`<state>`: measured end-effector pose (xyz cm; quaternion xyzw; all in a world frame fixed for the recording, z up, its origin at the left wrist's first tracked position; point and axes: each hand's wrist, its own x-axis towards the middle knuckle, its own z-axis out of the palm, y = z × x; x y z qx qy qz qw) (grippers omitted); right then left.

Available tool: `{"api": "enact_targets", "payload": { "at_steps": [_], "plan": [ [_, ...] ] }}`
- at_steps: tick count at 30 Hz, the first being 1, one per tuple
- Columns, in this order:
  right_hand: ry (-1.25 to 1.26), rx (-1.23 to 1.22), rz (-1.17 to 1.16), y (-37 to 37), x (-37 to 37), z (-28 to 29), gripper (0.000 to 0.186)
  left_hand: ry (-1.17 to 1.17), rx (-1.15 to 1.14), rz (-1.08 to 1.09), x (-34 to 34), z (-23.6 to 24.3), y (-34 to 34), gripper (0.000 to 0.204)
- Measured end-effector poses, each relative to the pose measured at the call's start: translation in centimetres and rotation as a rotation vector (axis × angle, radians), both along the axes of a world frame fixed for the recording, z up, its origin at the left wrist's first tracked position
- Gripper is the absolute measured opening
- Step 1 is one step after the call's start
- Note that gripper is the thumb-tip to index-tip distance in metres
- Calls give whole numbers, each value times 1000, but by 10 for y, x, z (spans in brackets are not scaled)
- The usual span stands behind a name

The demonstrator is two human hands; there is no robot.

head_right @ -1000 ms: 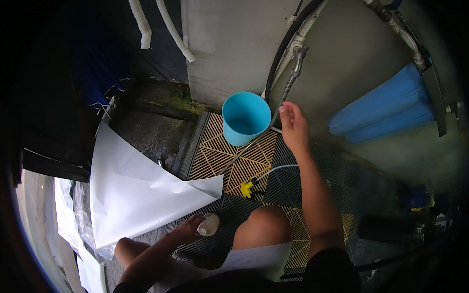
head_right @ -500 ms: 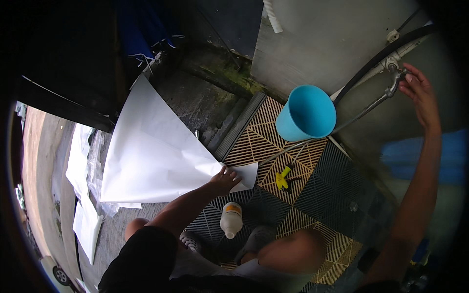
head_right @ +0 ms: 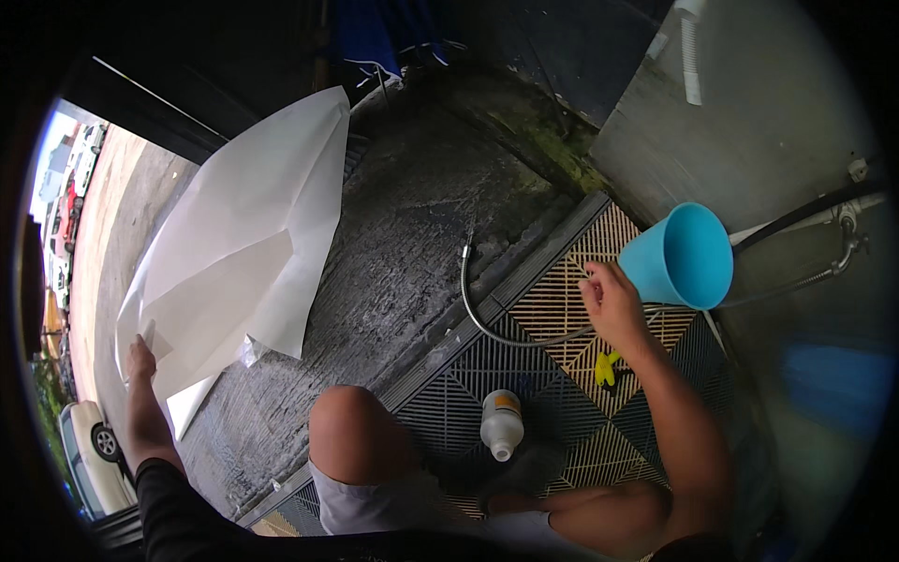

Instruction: The person applies a transparent protective film to the front fender of a grey car. They spray the surface with a liquid solution, position the film, and smooth it out to remove air bubbles. The person also fills a spray bottle with water and uses a squeegee tool to finish the application.

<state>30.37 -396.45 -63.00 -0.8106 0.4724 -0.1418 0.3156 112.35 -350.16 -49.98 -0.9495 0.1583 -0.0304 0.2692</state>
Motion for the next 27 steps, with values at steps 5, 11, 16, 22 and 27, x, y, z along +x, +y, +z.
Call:
{"api": "enact_targets", "payload": {
  "at_steps": [5, 11, 16, 22, 27],
  "plan": [
    [667, 378, 276, 51, 135, -118, 58, -396, -11, -68, 22, 128, 24, 35],
    [735, 310, 258, 83, 164, -184, 43, -44, 185, 105, -54, 48, -56, 86],
    [329, 373, 105, 34, 149, -58, 37, 701, -147, -583, -191, -38, -202, 85],
    [134, 138, 4, 8, 72, 117, 24, 1340, 224, -1365, -490, -83, -289, 97],
    [-61, 218, -288, 51, -23, 165, 36, 1434, 203, -1554, -638, -106, -242, 86]
  ]
}}
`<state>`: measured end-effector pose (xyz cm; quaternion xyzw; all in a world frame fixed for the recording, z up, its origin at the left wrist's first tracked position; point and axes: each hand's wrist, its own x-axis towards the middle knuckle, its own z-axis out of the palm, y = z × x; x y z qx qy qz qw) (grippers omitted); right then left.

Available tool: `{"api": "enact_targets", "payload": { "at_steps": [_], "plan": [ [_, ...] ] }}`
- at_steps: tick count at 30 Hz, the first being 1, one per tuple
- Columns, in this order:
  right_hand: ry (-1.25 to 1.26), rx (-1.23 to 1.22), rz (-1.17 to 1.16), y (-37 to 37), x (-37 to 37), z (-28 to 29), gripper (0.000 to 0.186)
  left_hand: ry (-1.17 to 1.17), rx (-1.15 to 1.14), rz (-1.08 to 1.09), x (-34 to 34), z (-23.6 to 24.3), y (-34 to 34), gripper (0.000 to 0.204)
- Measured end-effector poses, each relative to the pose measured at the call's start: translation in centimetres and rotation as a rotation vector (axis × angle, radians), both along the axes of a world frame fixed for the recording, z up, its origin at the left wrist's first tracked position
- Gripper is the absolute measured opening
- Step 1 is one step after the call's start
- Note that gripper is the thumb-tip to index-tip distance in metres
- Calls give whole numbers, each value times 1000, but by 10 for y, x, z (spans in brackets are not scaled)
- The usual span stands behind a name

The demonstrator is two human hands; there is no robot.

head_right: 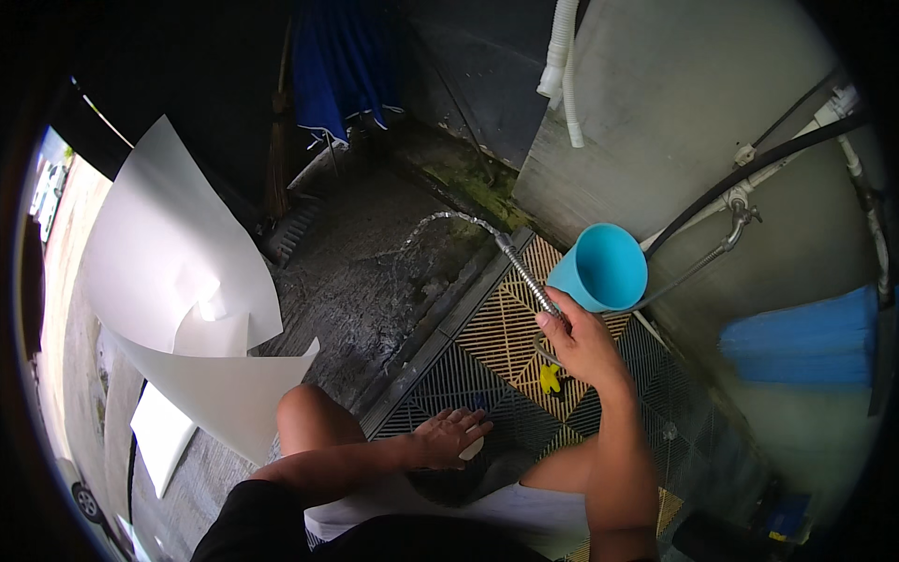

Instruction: The person applies a transparent protective film to the front fender of a grey car. They spray the surface with a liquid solution, position the film, and smooth it out to remove air bubbles. The person also fills a spray bottle with water and uses a squeegee tool to finish the application.

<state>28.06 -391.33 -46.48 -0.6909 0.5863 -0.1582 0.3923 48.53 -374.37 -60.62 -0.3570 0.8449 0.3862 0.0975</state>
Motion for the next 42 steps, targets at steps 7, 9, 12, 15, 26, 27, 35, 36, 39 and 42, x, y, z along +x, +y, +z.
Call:
{"api": "enact_targets", "payload": {
  "at_steps": [7, 9, 12, 15, 26, 27, 35, 36, 39, 42],
  "plan": [
    [8, -203, -210, 13, -52, -7, 36, 188, -48, 274, -29, -53, 15, 59],
    [-30, -134, -227, 7, -69, -1, 36, 121, -316, 397, -29, -48, -6, 56],
    [76, -224, -169, 14, -81, -12, 29, 46, -59, 635, -13, -49, -35, 54],
    [143, -97, -51, 24, -77, 5, 26, 139, 82, 712, -12, -43, -54, 53],
    [277, -246, 189, 61, -23, 4, 15, 207, -496, 661, 0, -49, -133, 40],
    [297, -287, 186, 63, -21, 4, 15, 246, -476, 692, -3, -55, -131, 41],
    [379, -352, 249, 66, 11, -5, 14, 454, -236, 751, 3, -69, -125, 49],
    [399, -352, 240, 67, 12, -4, 14, 442, -220, 755, 0, -67, -124, 47],
    [462, -365, 256, 67, 19, -4, 16, 393, -288, 704, -2, -66, -124, 43],
    [490, -359, 292, 67, 24, -7, 16, 330, -456, 664, 0, -73, -123, 39]
  ]
}}
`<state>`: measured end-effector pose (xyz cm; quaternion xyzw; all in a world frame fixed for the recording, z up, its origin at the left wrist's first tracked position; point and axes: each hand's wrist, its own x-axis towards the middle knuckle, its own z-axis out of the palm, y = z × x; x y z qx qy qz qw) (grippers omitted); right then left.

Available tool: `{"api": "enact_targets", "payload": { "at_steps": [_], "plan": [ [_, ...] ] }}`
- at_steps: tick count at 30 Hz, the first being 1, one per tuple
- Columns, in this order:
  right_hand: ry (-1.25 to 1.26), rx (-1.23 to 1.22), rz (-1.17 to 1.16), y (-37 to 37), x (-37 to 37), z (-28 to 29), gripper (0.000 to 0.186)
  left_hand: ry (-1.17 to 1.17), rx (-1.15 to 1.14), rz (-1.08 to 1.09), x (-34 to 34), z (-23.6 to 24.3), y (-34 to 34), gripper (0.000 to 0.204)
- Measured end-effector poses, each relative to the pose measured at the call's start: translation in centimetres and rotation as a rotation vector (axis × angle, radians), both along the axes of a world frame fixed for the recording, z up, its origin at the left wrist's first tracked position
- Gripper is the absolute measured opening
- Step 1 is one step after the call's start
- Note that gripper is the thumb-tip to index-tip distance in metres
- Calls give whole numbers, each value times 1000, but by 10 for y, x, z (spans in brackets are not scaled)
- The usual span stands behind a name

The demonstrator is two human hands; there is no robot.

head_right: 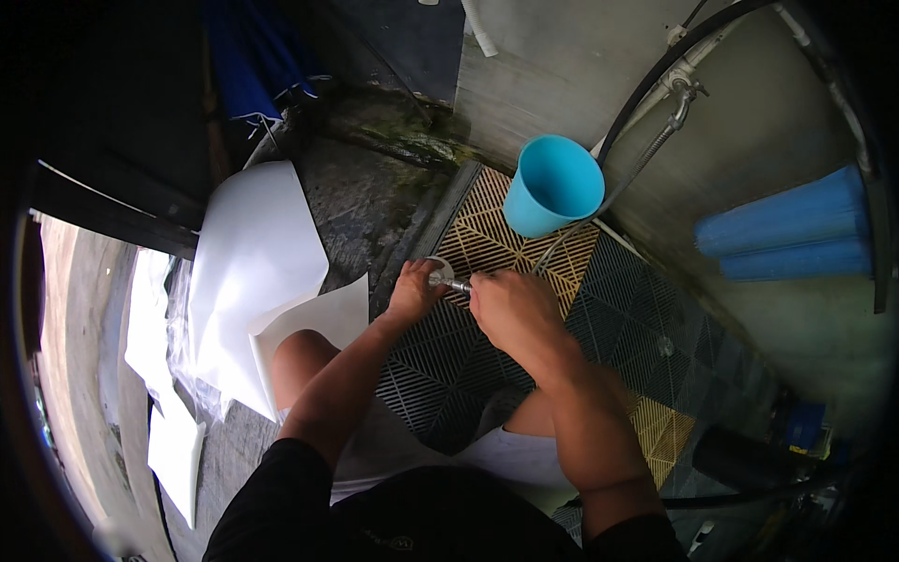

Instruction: The person applies a transparent protective film to the front fender of a grey car. They spray the surface with a liquid solution, position the film, and smooth it out to remove air bubbles. The person also fills a spray bottle with water and uses a squeegee tool to finish the application.

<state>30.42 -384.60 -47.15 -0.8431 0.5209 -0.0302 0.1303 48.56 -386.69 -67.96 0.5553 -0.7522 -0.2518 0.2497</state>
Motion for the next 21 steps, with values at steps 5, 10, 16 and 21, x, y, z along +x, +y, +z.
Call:
{"api": "enact_targets", "payload": {
  "at_steps": [5, 10, 16, 21],
  "plan": [
    [22, 39, -26, 0, -3, -4, 14, -49, 19, 38, -13, 1, 4, 37],
    [26, 35, -10, -3, 6, -1, 16, 7, 113, 12, -5, 5, 0, 45],
    [36, 26, -3, -7, 4, -6, 16, 52, 166, -10, -6, 3, -2, 48],
    [44, 33, 6, -8, 5, -12, 15, 29, 153, -11, -7, 3, 0, 47]
  ]
}}
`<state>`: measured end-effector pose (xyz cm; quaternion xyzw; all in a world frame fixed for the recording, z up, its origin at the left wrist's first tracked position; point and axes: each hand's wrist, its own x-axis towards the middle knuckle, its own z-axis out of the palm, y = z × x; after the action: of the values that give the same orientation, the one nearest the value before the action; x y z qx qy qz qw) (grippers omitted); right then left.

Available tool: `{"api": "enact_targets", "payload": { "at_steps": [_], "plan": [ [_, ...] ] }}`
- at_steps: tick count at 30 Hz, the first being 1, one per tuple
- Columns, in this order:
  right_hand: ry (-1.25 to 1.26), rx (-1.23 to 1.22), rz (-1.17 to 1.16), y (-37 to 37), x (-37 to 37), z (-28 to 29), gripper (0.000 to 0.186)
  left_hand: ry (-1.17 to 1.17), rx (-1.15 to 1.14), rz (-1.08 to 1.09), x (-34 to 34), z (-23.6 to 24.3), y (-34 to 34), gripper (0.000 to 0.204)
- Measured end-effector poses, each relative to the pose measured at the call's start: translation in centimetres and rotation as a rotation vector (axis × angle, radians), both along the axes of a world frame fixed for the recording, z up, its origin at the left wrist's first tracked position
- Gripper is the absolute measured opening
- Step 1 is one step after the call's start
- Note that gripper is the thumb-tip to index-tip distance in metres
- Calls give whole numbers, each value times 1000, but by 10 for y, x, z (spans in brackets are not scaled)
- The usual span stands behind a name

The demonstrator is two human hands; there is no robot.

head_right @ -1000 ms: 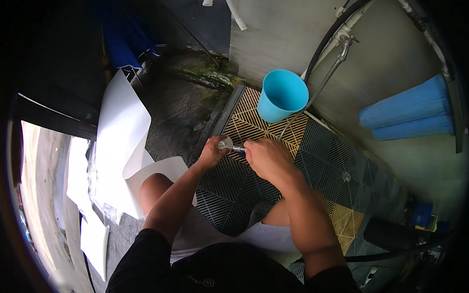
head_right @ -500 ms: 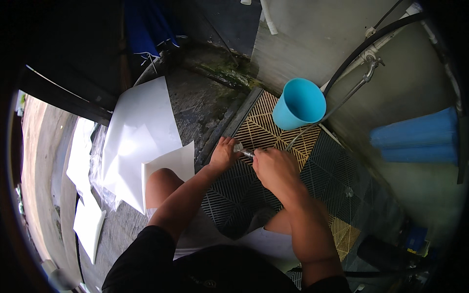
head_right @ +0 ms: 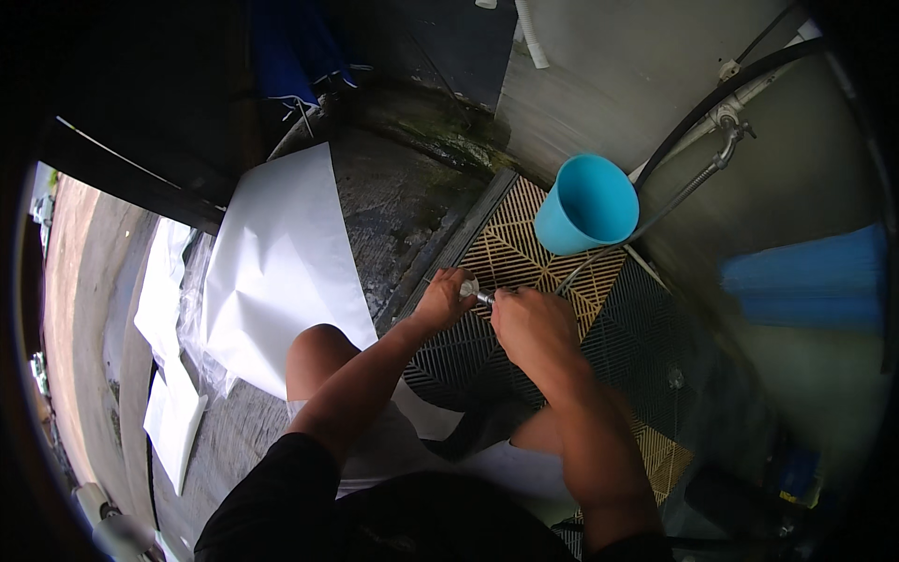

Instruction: The person applies a transparent protective film to the front fender of a grey car. They spray the surface with a liquid solution, position the film, and smooth it out to remove air bubbles. The person also fills a spray bottle with water and uses a squeegee tool to finish the application.

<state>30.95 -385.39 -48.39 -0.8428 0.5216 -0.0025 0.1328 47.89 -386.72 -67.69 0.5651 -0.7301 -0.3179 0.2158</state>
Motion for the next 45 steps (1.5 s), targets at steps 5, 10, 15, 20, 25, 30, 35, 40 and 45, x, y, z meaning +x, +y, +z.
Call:
{"api": "enact_targets", "payload": {
  "at_steps": [5, 10, 15, 20, 25, 30, 35, 40, 45],
  "plan": [
    [1, -35, 18, 1, -5, 1, 20, 42, 50, 11, -5, 6, -1, 46],
    [31, 9, -24, 0, -1, 9, 16, 59, -16, 0, -3, -7, -6, 45],
    [-14, -45, -13, -1, -1, -6, 20, 38, -8, 10, 2, -12, -6, 43],
    [-10, 10, -43, -1, -4, -3, 17, 75, -3, 0, 1, 4, -3, 40],
    [43, 50, -77, 5, 0, 3, 17, 216, 11, 102, -5, -10, -4, 45],
    [33, 27, -41, 2, -2, -5, 19, 173, 76, 96, -6, 1, 1, 45],
    [2, -25, -16, 2, 4, 7, 20, 159, 47, 80, -4, -2, -1, 42],
    [72, 35, -88, 4, 9, 17, 18, 236, 40, 111, -10, -5, 4, 42],
    [62, 36, -75, 7, 14, 16, 19, 219, 4, 89, 0, -14, 5, 45]
  ]
}}
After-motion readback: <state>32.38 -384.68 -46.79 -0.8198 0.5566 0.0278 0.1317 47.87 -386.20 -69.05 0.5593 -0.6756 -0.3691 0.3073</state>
